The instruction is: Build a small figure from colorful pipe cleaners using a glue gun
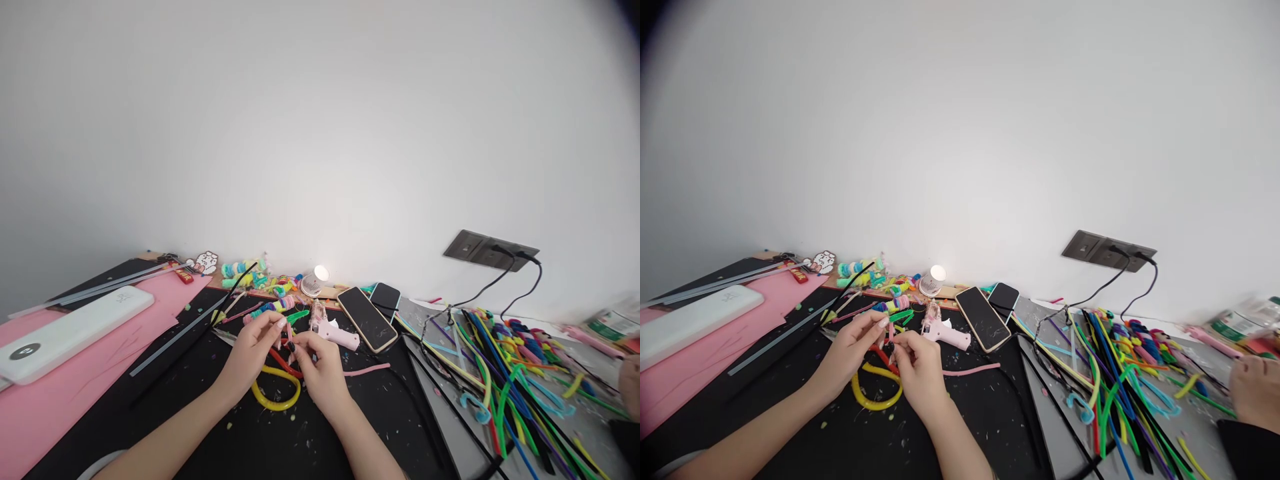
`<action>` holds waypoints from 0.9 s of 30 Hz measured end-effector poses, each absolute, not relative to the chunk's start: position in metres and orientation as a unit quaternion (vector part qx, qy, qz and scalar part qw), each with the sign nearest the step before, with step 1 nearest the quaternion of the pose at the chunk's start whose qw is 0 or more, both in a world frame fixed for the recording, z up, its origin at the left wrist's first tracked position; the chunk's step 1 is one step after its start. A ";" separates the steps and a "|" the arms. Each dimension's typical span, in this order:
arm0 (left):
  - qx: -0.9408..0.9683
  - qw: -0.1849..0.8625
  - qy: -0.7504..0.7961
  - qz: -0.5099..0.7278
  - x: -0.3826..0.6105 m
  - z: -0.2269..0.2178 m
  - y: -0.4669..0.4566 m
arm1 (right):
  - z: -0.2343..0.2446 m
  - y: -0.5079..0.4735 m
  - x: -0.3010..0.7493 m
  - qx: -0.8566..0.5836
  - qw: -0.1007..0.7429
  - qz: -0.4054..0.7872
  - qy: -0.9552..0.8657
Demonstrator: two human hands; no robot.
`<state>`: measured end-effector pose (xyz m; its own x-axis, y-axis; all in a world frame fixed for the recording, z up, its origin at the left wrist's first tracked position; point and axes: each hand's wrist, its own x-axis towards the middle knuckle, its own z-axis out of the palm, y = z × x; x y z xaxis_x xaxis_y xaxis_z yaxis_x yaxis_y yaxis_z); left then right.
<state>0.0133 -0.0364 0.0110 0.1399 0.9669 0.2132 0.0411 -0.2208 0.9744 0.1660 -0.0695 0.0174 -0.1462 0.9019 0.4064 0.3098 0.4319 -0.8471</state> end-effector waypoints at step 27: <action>0.628 0.451 0.429 0.467 0.010 0.016 -0.034 | 0.013 -0.063 0.169 -0.422 0.429 0.539 -0.589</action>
